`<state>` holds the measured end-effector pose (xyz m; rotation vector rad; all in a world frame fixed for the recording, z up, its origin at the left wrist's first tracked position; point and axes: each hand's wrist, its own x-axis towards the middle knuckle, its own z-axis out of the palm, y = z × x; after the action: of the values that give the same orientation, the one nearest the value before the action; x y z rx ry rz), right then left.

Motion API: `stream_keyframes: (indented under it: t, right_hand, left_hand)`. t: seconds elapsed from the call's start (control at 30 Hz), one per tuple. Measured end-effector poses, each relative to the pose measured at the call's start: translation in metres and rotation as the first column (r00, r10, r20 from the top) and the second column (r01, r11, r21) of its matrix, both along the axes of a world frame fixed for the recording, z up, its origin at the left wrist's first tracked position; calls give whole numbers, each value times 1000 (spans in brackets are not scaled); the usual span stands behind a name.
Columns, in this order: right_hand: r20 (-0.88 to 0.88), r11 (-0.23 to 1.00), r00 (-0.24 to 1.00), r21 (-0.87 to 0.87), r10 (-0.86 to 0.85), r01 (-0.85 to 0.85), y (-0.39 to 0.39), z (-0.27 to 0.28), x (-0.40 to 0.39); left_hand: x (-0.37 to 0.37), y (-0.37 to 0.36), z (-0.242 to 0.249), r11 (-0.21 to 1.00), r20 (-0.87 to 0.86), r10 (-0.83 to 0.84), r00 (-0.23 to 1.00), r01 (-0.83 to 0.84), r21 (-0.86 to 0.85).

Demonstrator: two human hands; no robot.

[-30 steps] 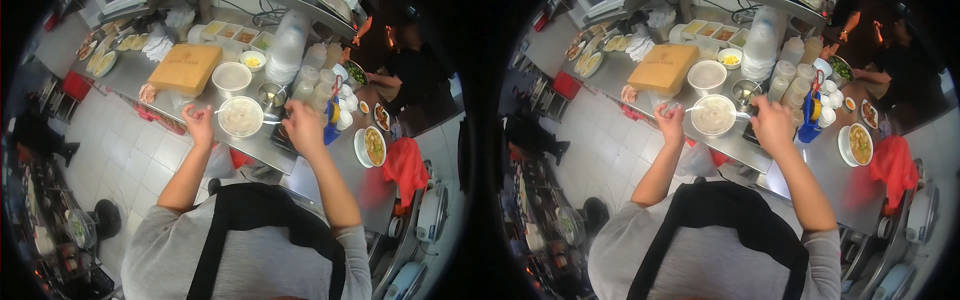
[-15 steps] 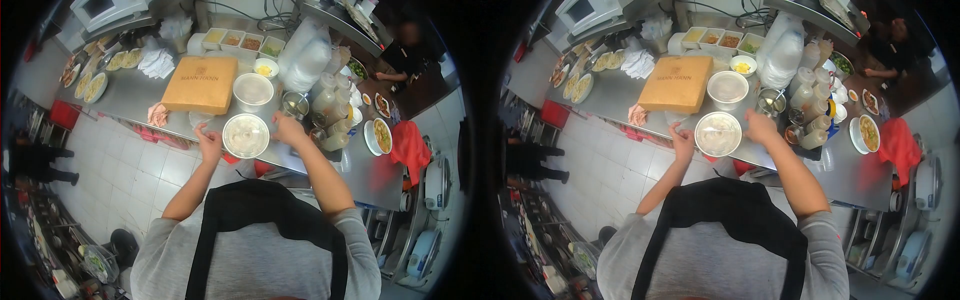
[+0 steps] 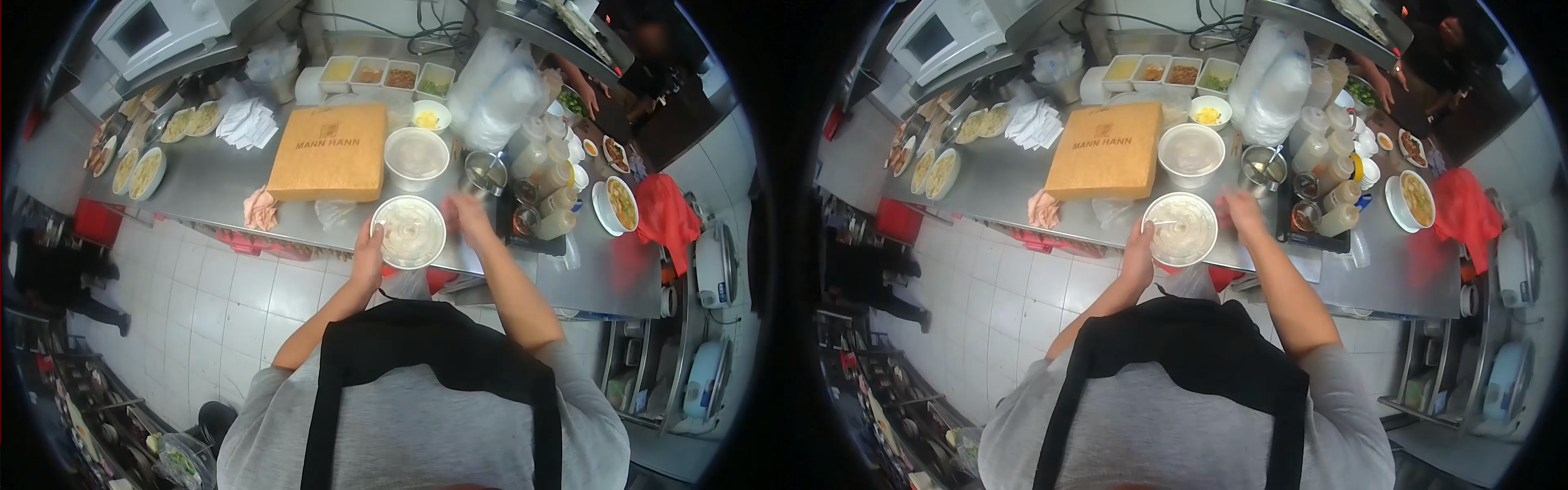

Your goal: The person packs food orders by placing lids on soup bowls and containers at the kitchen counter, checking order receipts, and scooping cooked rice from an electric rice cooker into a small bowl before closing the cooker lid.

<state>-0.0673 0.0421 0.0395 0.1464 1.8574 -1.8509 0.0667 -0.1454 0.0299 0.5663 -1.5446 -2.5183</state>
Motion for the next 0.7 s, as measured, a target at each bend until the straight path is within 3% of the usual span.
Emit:
stream_keyframes:
  t: [0.07, 0.17, 0.27, 0.37, 0.47, 0.6, 0.7]
  right_hand:
    - [92, 991, 986, 14, -137, 136, -36, 28, -20]
    - [133, 975, 968, -42, -212, 219, -59, 16, -57]
    - [99, 950, 954, -111, -283, 293, -64, 16, -60]
    - [76, 921, 938, -181, -337, 346, -58, 43, -48]
    - [12, 900, 938, -279, -346, 335, -37, 83, -23]
    - [-107, 874, 937, -408, -332, 264, 8, 138, 20]
    - [-122, 894, 936, -359, -330, 269, 42, 158, 56]
  left_hand:
    - [-1, -1, -7, 999, -3, -14, 1000, 15, 35]
    - [19, 5, 35, 997, 213, 1, 977, -17, 72]
    - [32, 9, 42, 974, 347, -185, 919, 125, 188]
    - [31, 24, 51, 920, 301, -214, 929, 88, 382]
    - [17, 31, 23, 901, 149, -118, 982, 43, 431]
    - [-34, 26, 5, 890, 158, 3, 987, -75, 449]
    - [-63, 19, 14, 860, 204, 39, 978, -137, 492]
